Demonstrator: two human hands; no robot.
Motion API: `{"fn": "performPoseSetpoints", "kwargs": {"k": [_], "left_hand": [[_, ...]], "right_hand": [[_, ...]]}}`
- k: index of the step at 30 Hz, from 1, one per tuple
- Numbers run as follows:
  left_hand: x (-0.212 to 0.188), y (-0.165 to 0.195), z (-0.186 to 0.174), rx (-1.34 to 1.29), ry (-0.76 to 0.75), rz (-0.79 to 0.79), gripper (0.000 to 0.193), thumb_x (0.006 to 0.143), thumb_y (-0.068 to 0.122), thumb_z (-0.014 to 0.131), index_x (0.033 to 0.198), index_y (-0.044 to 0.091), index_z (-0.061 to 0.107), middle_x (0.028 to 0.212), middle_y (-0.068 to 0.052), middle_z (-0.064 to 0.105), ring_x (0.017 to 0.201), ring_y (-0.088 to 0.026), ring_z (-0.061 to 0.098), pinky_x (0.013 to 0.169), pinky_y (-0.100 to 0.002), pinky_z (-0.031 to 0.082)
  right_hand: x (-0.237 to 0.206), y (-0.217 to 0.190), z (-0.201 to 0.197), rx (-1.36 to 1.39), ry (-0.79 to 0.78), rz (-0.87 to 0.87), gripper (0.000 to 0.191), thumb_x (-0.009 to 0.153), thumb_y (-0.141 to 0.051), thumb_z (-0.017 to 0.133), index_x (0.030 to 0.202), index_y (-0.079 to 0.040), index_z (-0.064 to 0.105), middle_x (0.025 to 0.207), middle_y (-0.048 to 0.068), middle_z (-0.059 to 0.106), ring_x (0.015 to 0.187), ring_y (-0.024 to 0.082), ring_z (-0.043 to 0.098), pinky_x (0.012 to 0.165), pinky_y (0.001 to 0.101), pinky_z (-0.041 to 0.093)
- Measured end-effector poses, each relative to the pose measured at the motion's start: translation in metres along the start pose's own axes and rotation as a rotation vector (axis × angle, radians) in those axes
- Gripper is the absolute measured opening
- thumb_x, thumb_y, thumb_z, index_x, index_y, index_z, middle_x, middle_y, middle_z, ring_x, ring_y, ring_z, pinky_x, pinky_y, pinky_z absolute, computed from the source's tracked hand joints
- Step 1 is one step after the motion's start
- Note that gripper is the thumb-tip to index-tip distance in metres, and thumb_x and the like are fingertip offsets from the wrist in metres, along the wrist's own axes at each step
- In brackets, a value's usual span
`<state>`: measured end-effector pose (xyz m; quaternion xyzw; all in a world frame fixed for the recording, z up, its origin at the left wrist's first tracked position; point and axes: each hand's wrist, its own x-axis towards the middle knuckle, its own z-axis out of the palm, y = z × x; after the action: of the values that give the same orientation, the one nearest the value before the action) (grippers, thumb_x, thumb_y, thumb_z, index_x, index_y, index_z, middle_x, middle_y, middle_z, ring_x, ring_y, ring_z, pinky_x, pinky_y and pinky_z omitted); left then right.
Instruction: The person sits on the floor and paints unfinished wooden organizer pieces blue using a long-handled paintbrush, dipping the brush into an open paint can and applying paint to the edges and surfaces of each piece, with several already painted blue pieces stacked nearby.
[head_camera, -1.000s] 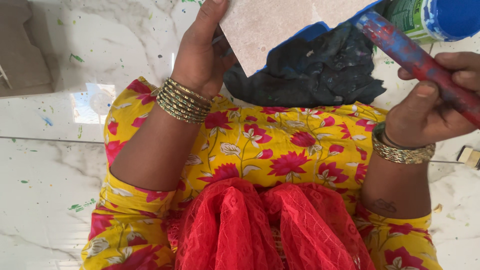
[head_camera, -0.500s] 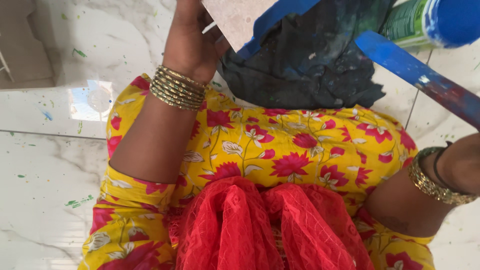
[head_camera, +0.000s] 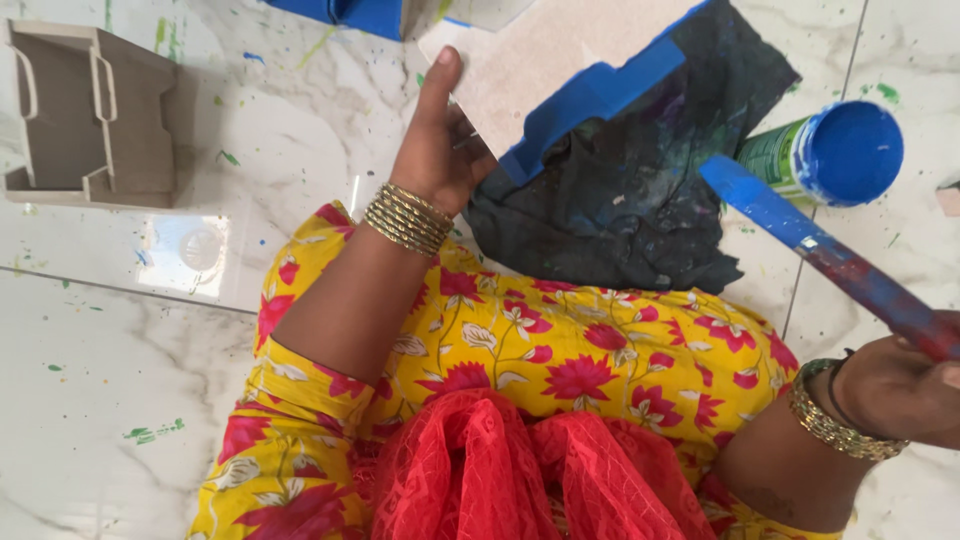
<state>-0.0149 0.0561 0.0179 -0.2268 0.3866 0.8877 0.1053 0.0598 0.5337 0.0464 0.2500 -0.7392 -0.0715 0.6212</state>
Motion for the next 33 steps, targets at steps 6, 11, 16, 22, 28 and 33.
{"fn": "performPoseSetpoints", "kwargs": {"k": [6,11,16,22,28,33], "left_hand": [[0.000,-0.001,0.004,-0.006,-0.020,-0.003,0.109,0.069,0.078,0.067,0.140,-0.004,0.054,0.131,-0.017,0.067,0.120,-0.028,0.066,0.101,-0.044,0.054],[-0.007,-0.012,0.013,0.041,-0.034,-0.012,0.106,0.070,0.076,0.065,0.144,0.001,0.050,0.137,-0.020,0.062,0.125,-0.030,0.062,0.103,-0.047,0.053],[-0.015,-0.016,0.019,0.049,-0.071,-0.023,0.103,0.073,0.074,0.064,0.147,0.005,0.047,0.141,-0.018,0.061,0.130,-0.030,0.060,0.105,-0.050,0.051],[-0.021,-0.020,0.026,0.064,-0.073,-0.034,0.098,0.075,0.069,0.066,0.148,0.007,0.046,0.140,-0.019,0.060,0.129,-0.033,0.059,0.107,-0.053,0.049],[-0.021,-0.024,0.023,0.076,-0.094,-0.035,0.097,0.076,0.069,0.068,0.148,0.006,0.046,0.141,-0.019,0.061,0.130,-0.033,0.059,0.106,-0.053,0.049],[-0.021,-0.023,0.023,0.085,-0.091,-0.037,0.097,0.076,0.069,0.067,0.149,0.010,0.043,0.141,-0.017,0.060,0.131,-0.033,0.058,0.108,-0.055,0.046]], "right_hand": [[0.023,-0.036,0.008,0.875,0.073,0.805,0.036,0.109,-0.039,0.059,0.103,-0.003,0.056,0.086,0.011,0.058,0.066,0.027,0.055,0.056,0.0350,0.047],[0.046,-0.086,0.032,1.023,0.046,0.761,0.043,0.109,-0.036,0.071,0.124,-0.007,0.043,0.111,0.017,0.058,0.072,0.025,0.064,0.056,0.0331,0.061],[0.053,-0.105,0.048,1.071,-0.042,0.708,0.043,0.110,-0.031,0.070,0.131,-0.007,0.043,0.124,0.019,0.058,0.082,0.028,0.069,0.062,0.0359,0.067],[0.053,-0.112,0.054,1.101,-0.103,0.706,0.038,0.112,-0.025,0.069,0.133,-0.007,0.043,0.128,0.018,0.056,0.091,0.029,0.071,0.075,0.0370,0.070],[0.056,-0.113,0.055,1.116,-0.168,0.702,0.034,0.114,-0.019,0.068,0.135,-0.007,0.044,0.128,0.017,0.056,0.090,0.027,0.071,0.078,0.0354,0.067],[0.059,-0.112,0.050,1.120,-0.218,0.655,0.035,0.110,-0.022,0.068,0.133,-0.006,0.046,0.121,0.019,0.058,0.085,0.028,0.071,0.073,0.0359,0.067]]}}
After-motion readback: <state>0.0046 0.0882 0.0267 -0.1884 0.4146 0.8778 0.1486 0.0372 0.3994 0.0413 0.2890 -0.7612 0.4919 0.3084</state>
